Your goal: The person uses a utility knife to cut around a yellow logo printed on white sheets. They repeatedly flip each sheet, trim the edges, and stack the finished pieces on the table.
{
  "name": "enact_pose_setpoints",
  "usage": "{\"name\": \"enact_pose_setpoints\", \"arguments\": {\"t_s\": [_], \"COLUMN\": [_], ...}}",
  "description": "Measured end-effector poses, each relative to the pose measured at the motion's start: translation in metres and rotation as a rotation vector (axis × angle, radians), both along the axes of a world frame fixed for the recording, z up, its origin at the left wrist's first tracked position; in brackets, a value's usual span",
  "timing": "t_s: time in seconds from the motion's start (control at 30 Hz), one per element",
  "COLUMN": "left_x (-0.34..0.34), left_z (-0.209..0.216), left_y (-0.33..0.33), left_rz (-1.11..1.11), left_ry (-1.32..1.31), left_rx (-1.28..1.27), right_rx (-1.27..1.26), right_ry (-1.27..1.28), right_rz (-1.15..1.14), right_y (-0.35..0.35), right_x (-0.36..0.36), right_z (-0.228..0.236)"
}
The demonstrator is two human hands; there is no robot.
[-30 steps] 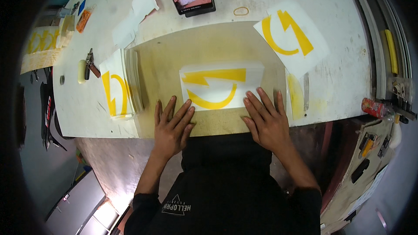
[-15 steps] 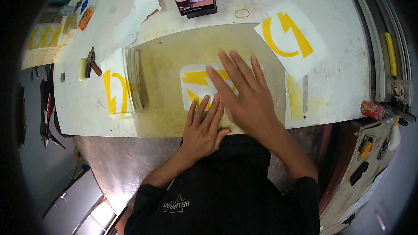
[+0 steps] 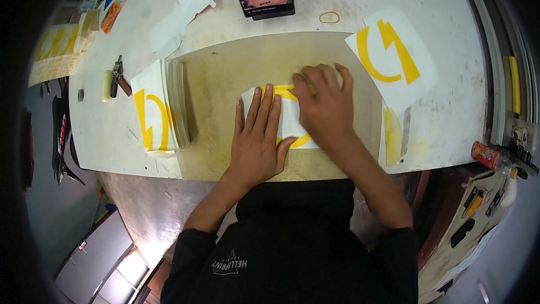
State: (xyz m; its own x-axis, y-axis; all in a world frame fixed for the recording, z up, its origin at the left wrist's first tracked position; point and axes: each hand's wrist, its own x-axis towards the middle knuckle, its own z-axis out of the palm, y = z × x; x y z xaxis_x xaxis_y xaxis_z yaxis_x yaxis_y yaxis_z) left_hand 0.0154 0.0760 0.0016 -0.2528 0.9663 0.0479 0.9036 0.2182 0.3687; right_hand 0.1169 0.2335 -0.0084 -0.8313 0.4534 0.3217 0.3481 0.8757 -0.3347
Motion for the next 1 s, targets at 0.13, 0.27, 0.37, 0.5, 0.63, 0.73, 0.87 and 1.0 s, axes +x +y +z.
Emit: {"name": "enact_pose_setpoints", "arguments": {"t_s": [0.13,0.27,0.37,0.5,0.63,0.73,0.87,1.0], "left_x": [-0.008,-0.005,-0.009,-0.012,-0.013,-0.013,-0.014,-0.013], "left_z": [-0.01,-0.004,-0.002,-0.004,-0.008,-0.009,-0.009,-0.01], "left_y": [-0.004,-0.003,0.001,-0.003,0.0,-0.001,0.0,0.001], "left_rz": [-0.054,-0.022,-0.033,-0.045,-0.065,-0.058,-0.071,-0.069], "left_ry": [0.01,-0.028,-0.015,0.04,0.083,0.072,0.1,0.091], "left_rx": [-0.1,-0.092,-0.104,-0.095,-0.11,-0.107,-0.109,-0.081], "right_rx": [-0.152,-0.073,-0.069,-0.074,-0.051,-0.369,-0.483,-0.431], "right_ry": [-0.08,-0.261,-0.285,-0.027,-0.088,0.061,0.453,0.273], "right_rz": [0.148,0.031,-0.038,-0.245,-0.729,-0.834,-0.667,-0.281], "right_y": [-0.031,-0.006,0.002,-0.001,-0.005,-0.02,-0.06,-0.099], "right_x": [0.005,0.054,0.07,0.09,0.159,0.173,0.124,0.063], "right_z": [-0.001,0.001,0.004,0.008,0.018,0.013,0.012,0.014]}}
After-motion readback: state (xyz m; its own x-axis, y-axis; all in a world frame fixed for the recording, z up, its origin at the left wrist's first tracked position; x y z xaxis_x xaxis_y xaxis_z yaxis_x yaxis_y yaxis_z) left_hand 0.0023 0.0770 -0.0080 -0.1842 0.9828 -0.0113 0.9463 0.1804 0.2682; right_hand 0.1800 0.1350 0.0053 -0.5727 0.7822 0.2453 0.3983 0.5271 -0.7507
